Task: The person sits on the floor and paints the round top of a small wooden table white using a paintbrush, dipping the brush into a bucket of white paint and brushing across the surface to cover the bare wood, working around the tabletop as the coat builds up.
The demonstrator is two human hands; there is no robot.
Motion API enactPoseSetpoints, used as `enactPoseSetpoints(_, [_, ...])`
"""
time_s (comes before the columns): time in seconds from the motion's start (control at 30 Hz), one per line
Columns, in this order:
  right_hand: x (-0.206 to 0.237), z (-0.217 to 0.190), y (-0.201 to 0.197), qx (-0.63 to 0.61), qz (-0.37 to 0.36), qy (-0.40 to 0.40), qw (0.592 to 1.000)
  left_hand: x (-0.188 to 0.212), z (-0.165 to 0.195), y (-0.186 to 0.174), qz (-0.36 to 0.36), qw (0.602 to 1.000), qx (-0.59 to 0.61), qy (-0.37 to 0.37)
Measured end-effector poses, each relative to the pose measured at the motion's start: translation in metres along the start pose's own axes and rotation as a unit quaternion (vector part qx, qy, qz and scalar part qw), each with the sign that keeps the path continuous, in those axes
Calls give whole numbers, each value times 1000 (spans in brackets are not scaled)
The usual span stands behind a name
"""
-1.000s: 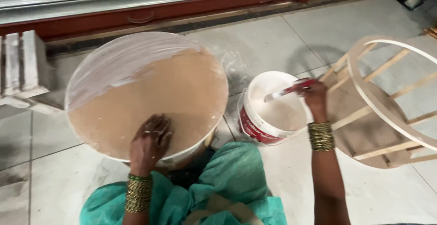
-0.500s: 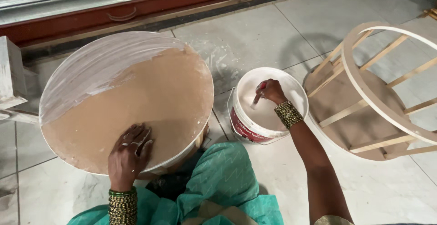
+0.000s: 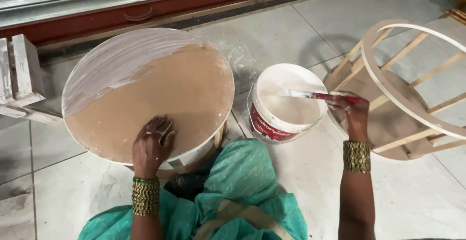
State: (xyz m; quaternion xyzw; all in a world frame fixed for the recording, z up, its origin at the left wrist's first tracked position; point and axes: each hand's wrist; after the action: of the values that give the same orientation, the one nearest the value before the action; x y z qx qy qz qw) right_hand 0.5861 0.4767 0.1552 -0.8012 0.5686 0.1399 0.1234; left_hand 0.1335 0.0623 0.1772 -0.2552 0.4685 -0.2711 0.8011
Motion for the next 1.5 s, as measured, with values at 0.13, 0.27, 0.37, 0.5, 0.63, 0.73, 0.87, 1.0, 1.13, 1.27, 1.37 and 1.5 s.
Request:
enactPoseSetpoints(0.13, [69, -4, -3, -91, 70, -20, 993, 7, 1, -3, 11, 1000, 3, 11])
enactPoseSetpoints(0.27, [118, 21, 11, -60, 153, -6, 986, 11, -1, -2, 8, 1000, 7, 12])
enactPoseSetpoints(0.37, [135, 41, 22, -105, 136, -55, 984, 12, -4, 0, 7, 1000, -3, 19])
enactPoseSetpoints(0.5, [143, 52, 28, -149, 127, -64, 979, 18, -4, 4, 14, 1000, 6, 17])
enactPoseSetpoints(0.63, [147, 52, 37, -140, 81, -136, 977, 20, -5, 2, 25, 999, 6, 33])
enactPoseSetpoints(0.73, [144, 48, 43, -136, 119, -55, 982, 25, 1, -8, 33, 999, 5, 2])
enactPoseSetpoints(0.87, [140, 43, 45, -92, 133, -46, 986, 56, 4, -64, -12, 993, 54, 109])
enactPoseSetpoints(1.0, [144, 41, 44, -101, 117, -53, 987, 114, -17, -147, -189, 964, -44, -180])
enactPoseSetpoints(1.13, [147, 45, 51, -109, 136, -37, 984, 173, -69, -175, -174, 914, -118, -347])
enactPoseSetpoints(1.27, [144, 50, 55, -108, 140, -32, 984, 253, -93, -121, -204, 799, 197, -530])
enactPoseSetpoints(1.37, [142, 51, 56, -103, 134, -33, 985, 288, -108, -87, -120, 696, 389, -591])
enactPoseSetpoints(1.5, [145, 50, 57, -105, 128, -25, 986, 322, -98, -58, -45, 643, 462, -609])
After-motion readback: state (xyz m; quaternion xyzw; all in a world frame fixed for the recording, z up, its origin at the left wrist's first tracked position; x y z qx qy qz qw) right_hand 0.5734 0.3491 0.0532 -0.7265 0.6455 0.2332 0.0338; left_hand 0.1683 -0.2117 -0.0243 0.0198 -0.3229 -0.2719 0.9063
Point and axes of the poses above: each hand's wrist, its own x-axis away from the middle knuckle, its own y-axis out of the palm, z = x × y, and after that the axes turned 6 degrees about x, right-handed
